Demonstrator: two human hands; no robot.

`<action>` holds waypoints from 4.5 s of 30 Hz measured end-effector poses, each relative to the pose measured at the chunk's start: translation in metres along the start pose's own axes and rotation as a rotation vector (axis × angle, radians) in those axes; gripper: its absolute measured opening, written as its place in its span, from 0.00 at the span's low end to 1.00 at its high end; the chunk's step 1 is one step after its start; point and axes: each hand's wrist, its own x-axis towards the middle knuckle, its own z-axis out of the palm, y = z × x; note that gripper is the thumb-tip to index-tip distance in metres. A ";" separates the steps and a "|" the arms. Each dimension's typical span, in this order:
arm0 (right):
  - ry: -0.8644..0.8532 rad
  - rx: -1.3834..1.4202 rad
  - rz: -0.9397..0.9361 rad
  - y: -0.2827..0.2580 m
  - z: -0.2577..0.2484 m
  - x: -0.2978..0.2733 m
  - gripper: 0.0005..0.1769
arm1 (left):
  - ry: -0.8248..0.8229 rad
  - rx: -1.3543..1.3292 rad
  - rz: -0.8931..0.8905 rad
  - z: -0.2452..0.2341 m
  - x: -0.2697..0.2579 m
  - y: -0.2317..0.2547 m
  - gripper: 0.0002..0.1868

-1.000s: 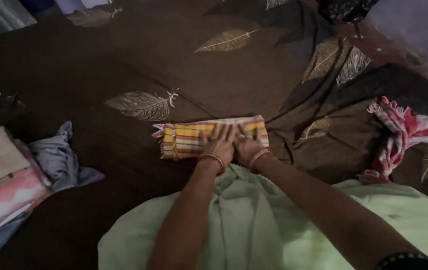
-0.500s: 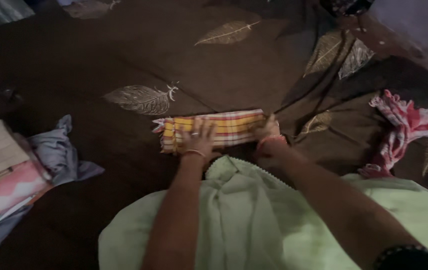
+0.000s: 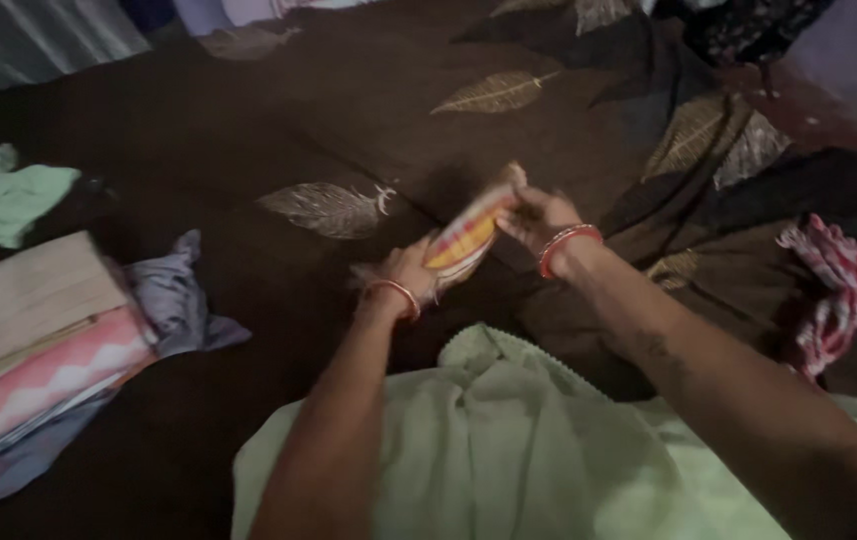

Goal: The person folds three different cloths on a bed. They first fold a yellow and red striped cloth, then a red and white checkered cloth, and finally a white cloth with red grid lines. Each cloth is folded neatly and placed on the bed.

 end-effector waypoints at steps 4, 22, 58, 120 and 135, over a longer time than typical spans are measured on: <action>-0.037 -0.135 -0.018 -0.010 0.043 -0.009 0.52 | -0.162 -1.022 0.018 -0.034 -0.014 0.001 0.26; -0.429 -0.560 0.207 0.117 0.259 -0.075 0.41 | 1.117 -0.215 -0.011 -0.343 -0.155 -0.116 0.28; -0.491 -0.792 0.200 0.134 0.253 -0.067 0.31 | 0.323 1.121 -0.367 -0.285 -0.170 -0.168 0.28; -0.036 -0.441 -0.050 -0.126 0.022 -0.068 0.21 | -0.025 -0.368 0.159 0.029 -0.017 0.193 0.25; -0.159 -0.969 0.064 -0.095 0.039 -0.091 0.38 | -0.009 -1.502 -0.151 -0.035 0.009 0.158 0.20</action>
